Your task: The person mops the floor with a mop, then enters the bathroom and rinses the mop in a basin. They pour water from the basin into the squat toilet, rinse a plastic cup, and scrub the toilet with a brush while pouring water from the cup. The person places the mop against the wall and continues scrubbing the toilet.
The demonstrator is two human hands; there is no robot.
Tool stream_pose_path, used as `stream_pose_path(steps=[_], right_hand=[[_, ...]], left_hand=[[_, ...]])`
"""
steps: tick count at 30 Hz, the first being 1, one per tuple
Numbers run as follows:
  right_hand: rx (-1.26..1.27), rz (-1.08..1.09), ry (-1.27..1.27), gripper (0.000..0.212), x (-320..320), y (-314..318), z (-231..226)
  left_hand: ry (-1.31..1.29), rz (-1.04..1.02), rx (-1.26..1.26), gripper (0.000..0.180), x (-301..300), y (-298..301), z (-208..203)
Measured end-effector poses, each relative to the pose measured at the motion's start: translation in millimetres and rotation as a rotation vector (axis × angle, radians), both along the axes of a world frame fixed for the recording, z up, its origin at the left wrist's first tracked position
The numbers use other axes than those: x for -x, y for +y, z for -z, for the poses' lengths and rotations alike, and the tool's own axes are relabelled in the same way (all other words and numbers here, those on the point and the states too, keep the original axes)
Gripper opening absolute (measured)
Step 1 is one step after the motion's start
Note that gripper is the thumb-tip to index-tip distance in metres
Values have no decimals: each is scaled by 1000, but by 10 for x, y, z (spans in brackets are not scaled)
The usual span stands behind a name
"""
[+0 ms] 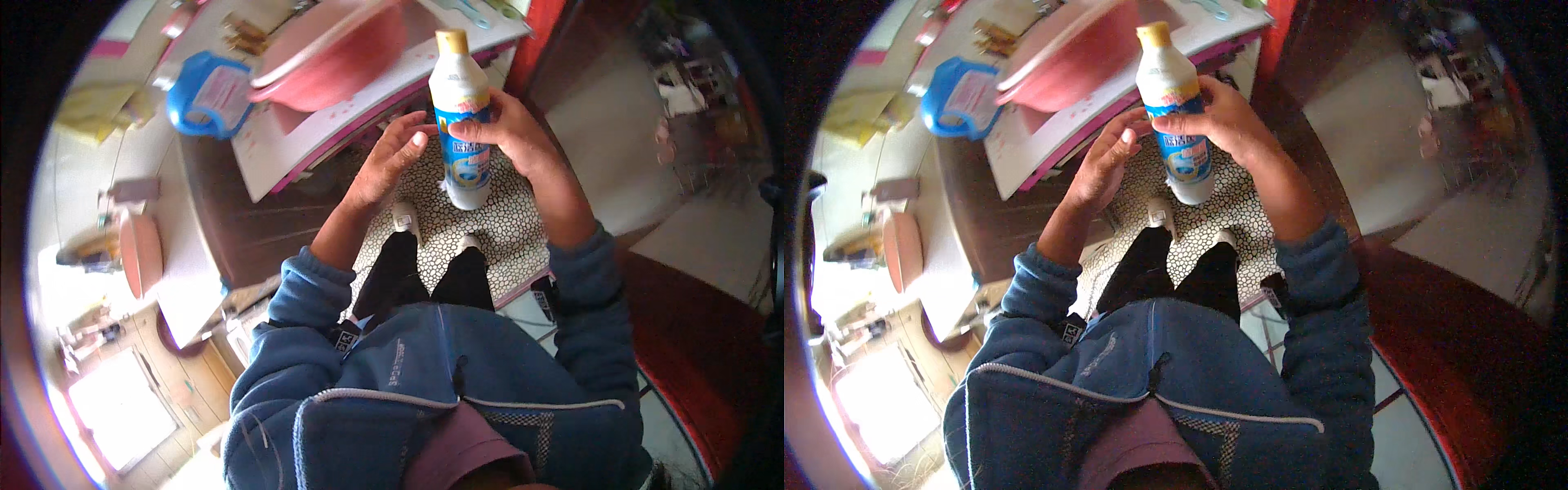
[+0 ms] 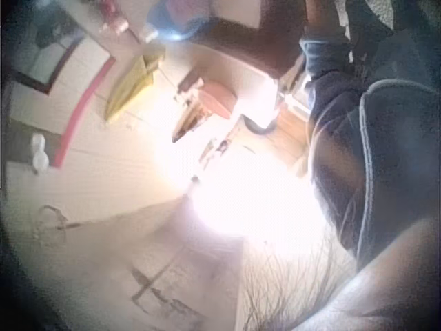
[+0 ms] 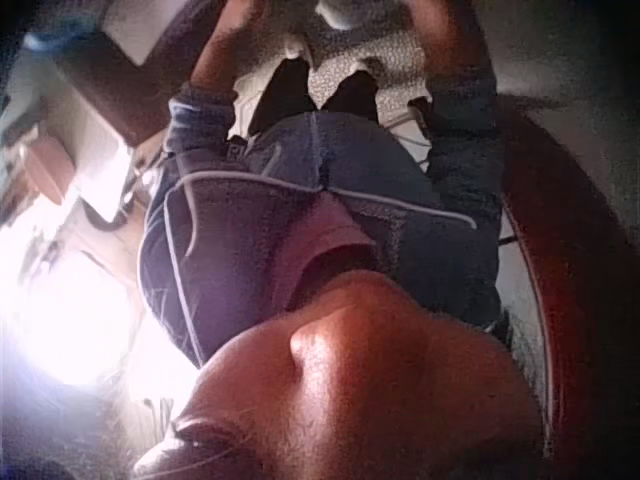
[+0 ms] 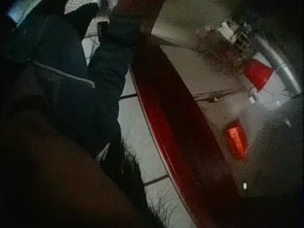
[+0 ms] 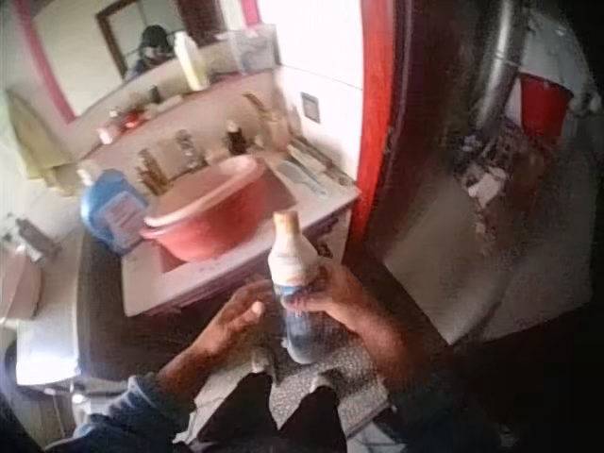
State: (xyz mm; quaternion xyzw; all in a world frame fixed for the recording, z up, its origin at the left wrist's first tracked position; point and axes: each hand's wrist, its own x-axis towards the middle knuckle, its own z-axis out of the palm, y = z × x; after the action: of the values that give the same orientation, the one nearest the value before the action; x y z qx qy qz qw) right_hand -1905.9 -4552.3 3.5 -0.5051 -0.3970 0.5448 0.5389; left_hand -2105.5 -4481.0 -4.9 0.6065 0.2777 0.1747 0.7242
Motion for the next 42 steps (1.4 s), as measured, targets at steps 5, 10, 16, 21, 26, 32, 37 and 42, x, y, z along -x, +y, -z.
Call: stream_pose_path(steps=[5,10,16,21,26,32,37,42], right_hand=[[-56,-116,-115,58,813,407,-733],[-225,-344,-158,57,1633,528,-928],[-412,-549,-446,63,2704,415,-792],[-546,-879,-431,63,3896,373,-1033],[-799,-1022,-615,50,5478,232,-1373],[-870,-1547,-741,32,7179,-97,-1452],[-801,-1735,-812,37,8405,-331,-1238],[-902,-1930,-858,43,9234,-299,-958]], left_hand=[[-240,-145,162,71,648,-91,-421],[-235,-426,-27,68,1251,-365,-619],[-67,-812,-163,73,2198,-862,-525],[440,-1058,-429,69,3444,-1552,-450],[804,-1249,-585,66,4651,-2239,-354],[1082,-1488,-609,71,5841,-2832,-155],[1199,-1609,-515,74,6698,-3203,58],[1302,-1736,-522,68,7171,-3253,257]])
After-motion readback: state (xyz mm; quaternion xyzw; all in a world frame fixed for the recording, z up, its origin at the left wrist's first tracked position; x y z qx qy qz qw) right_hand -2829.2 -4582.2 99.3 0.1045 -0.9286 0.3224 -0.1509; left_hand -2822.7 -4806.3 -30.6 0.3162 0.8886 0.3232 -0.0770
